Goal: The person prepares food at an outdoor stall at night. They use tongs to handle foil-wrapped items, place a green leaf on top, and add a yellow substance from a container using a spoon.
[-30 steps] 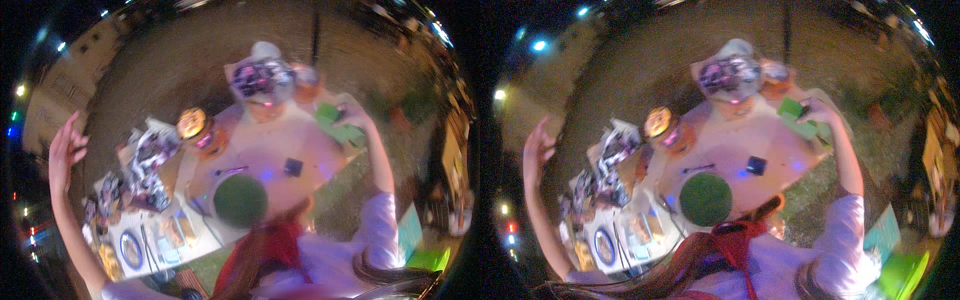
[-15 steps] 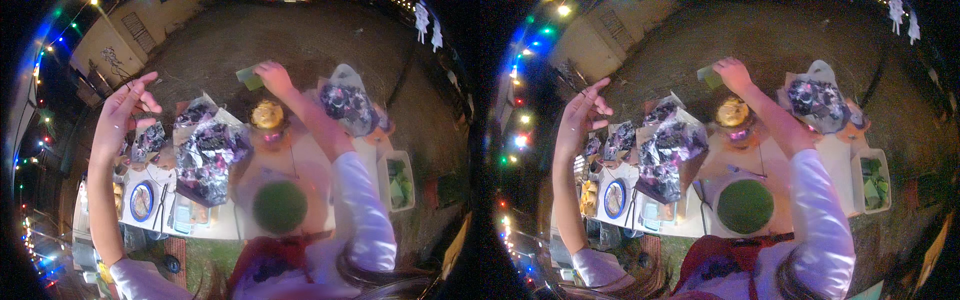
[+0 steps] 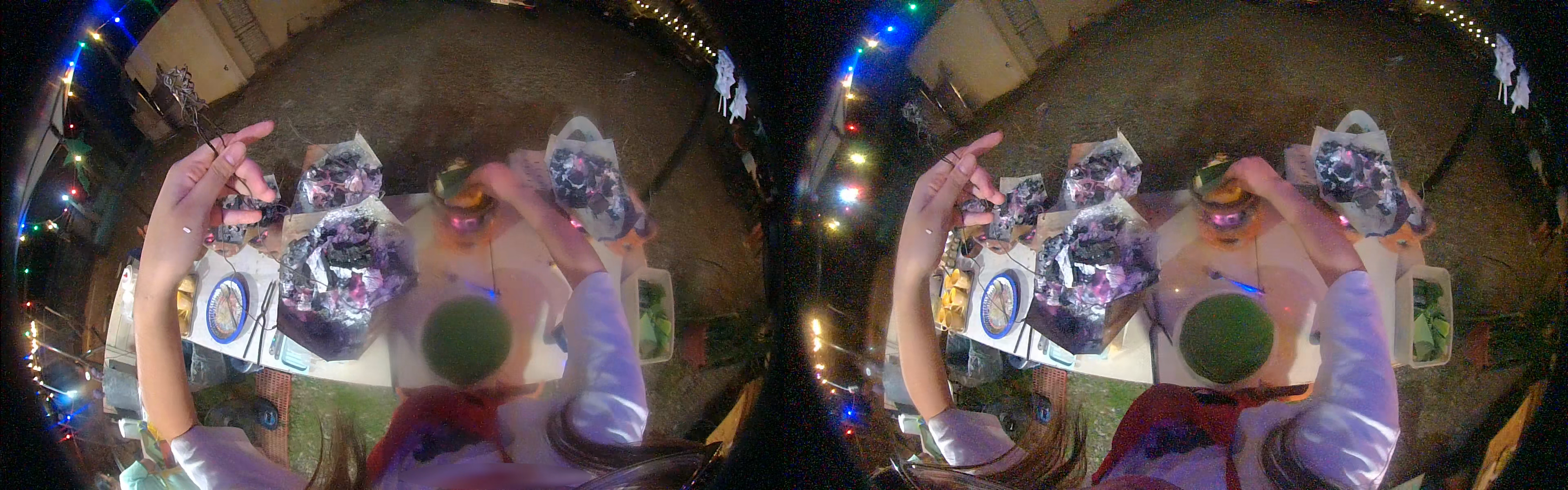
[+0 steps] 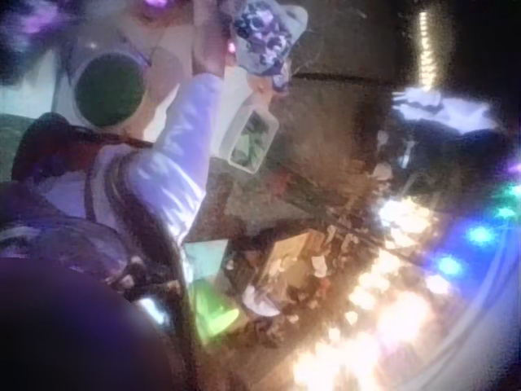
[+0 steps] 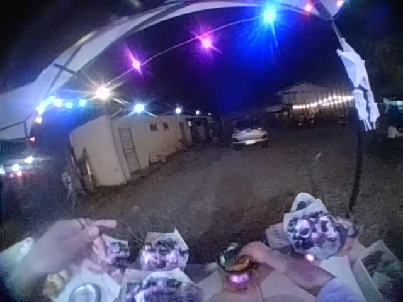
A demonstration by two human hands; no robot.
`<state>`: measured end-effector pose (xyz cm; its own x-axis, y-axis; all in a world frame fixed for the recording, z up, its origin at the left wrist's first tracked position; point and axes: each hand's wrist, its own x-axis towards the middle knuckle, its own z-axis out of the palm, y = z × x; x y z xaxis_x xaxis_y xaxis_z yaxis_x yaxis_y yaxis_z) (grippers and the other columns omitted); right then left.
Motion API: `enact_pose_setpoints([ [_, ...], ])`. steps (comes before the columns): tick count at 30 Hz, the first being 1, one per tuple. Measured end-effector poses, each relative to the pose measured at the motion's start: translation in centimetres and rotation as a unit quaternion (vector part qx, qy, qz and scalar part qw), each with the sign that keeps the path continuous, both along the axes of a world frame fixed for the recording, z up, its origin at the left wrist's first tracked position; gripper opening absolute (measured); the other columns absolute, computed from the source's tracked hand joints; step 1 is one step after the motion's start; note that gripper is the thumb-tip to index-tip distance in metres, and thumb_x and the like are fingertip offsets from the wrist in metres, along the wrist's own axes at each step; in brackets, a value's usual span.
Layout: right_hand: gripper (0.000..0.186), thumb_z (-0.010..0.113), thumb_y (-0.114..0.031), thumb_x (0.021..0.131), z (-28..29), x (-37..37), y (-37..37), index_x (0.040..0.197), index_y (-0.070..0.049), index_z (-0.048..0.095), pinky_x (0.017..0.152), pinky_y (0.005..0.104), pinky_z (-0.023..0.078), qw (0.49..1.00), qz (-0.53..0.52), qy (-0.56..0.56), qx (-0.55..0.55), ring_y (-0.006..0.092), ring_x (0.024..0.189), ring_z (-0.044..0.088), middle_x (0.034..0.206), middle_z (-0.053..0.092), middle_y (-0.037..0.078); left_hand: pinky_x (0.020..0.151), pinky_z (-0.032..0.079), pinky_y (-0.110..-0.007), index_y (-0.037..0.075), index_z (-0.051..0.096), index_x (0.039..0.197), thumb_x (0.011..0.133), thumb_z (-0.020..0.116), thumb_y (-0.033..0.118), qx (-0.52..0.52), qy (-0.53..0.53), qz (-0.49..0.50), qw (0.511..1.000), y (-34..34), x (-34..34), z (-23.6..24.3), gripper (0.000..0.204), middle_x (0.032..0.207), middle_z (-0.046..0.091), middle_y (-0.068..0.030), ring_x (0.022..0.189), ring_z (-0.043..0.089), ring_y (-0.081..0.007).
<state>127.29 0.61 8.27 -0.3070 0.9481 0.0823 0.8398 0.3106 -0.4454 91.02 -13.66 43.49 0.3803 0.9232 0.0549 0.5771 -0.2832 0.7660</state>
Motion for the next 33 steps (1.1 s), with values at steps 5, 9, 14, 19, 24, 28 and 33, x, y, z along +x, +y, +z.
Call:
enact_pose_setpoints([
  [5,0.026,0.057,-0.013,0.074,1.0,-0.3,-0.8,0.100,-0.016,0.063,0.076,0.0405,0.047,0.991,0.058,-0.097,0.068,0.0306,0.088,0.059,0.095,0.062,0.011,0.063,0.048,-0.021,0.005,0.045,0.124,0.090,0.043,0.041,-0.002,-0.005,0.010,1.000,-0.4,-0.5,-0.2,0.049,0.074,0.052,0.0035,0.076,0.056,-0.0062],
  [9,0.028,0.056,-0.015,0.078,2.6,-1.0,-1.0,0.105,-0.008,0.060,0.081,0.0389,0.046,0.997,-0.044,-0.003,0.069,0.0320,0.094,0.056,0.102,0.059,0.016,0.064,0.048,-0.021,0.005,0.045,0.124,0.090,0.043,0.041,0.007,-0.021,0.009,1.000,-1.0,-2.0,-0.4,0.049,0.074,0.051,0.0034,0.076,0.056,-0.0068],
  [14,0.036,0.057,-0.011,0.076,2.6,-0.5,0.9,0.110,-0.001,0.055,0.090,0.0363,0.040,0.960,-0.089,0.260,-0.049,0.0301,0.107,0.050,0.113,0.054,0.018,0.064,0.048,-0.022,0.006,0.044,0.124,0.090,0.044,0.041,0.019,-0.028,0.015,0.999,-1.3,-2.5,-0.3,0.050,0.075,0.050,0.0035,0.076,0.056,-0.0069],
  [19,0.047,0.066,-0.017,0.067,-0.5,-0.4,1.3,0.112,-0.011,0.055,0.086,0.0367,0.044,0.997,-0.045,0.017,-0.061,0.0267,0.102,0.053,0.105,0.058,0.014,0.065,0.047,-0.021,0.006,0.043,0.126,0.090,0.044,0.041,0.009,-0.016,0.002,1.000,-0.7,-1.3,0.1,0.050,0.074,0.050,0.0038,0.076,0.055,-0.0060],
  [24,0.038,0.069,-0.022,0.068,-1.3,-1.4,0.4,0.103,-0.011,0.058,0.083,0.0368,0.046,0.996,-0.082,-0.046,0.007,0.0278,0.100,0.053,0.097,0.058,0.011,0.065,0.046,-0.021,0.006,0.042,0.126,0.089,0.043,0.042,0.022,-0.001,-0.017,1.000,-0.5,0.2,0.5,0.051,0.074,0.049,0.0044,0.075,0.054,-0.0054],
  [28,0.031,0.065,-0.022,0.072,-0.3,-3.2,-2.5,0.101,-0.012,0.059,0.081,0.0374,0.046,0.958,-0.136,-0.109,0.226,0.0269,0.099,0.053,0.100,0.055,0.010,0.064,0.049,-0.020,0.004,0.044,0.124,0.092,0.042,0.033,0.031,-0.024,-0.029,0.999,-1.1,0.2,1.1,0.043,0.076,0.053,0.0034,0.076,0.055,-0.0051],
  [33,0.025,0.052,-0.011,0.078,5.2,-4.5,-7.3,0.102,-0.010,0.058,0.080,0.0398,0.046,0.937,-0.195,0.005,0.290,0.0294,0.094,0.053,0.096,0.055,0.010,0.070,0.048,-0.022,0.006,0.045,0.124,0.093,0.041,0.033,0.063,-0.038,-0.088,0.993,-1.6,-1.6,1.6,0.042,0.080,0.055,0.0030,0.079,0.056,-0.0059],
])
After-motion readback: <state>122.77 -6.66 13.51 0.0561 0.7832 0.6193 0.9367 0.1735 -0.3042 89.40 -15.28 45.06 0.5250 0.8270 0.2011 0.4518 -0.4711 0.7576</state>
